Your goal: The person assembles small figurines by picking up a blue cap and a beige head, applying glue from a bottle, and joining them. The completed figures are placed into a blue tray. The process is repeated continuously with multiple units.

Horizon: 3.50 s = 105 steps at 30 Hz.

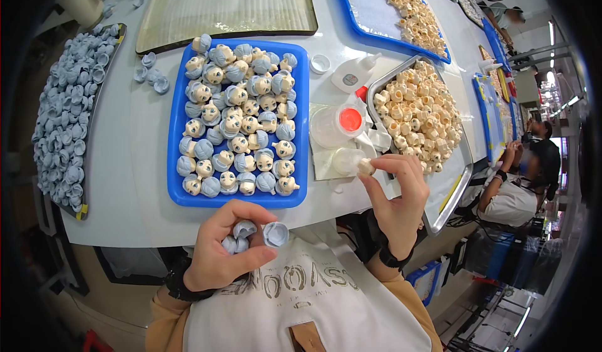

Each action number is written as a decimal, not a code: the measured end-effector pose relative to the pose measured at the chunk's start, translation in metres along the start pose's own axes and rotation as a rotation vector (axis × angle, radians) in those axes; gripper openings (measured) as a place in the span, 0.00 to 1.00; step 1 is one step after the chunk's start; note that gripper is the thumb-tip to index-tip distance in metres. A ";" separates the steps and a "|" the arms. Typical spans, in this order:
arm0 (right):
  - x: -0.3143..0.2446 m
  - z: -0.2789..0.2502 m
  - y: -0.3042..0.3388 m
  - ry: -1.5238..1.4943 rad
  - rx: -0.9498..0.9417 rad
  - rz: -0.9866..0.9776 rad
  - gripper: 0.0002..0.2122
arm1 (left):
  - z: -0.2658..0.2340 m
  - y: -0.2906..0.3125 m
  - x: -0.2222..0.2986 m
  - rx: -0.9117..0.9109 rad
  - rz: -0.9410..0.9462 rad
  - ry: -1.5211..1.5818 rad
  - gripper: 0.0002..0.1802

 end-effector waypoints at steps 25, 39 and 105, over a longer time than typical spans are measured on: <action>-0.061 0.023 0.022 -0.474 -0.437 -0.461 0.18 | 0.004 -0.005 0.009 -0.068 0.133 -0.148 0.17; -0.067 0.040 0.027 -0.256 -0.169 -0.442 0.19 | 0.013 -0.011 0.004 -0.150 -0.227 0.260 0.20; -0.043 0.010 0.029 -0.568 -0.537 -0.205 0.15 | 0.002 -0.004 0.002 -0.160 -0.143 0.178 0.24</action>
Point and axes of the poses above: each hand's wrist, its own y-axis away from the middle knuckle, its own z-axis out of the palm, x = y × z, the point moved 3 cm from there along -y, towards the middle knuckle, and after that the axes turned 15 degrees about z, right-handed, at the moved point
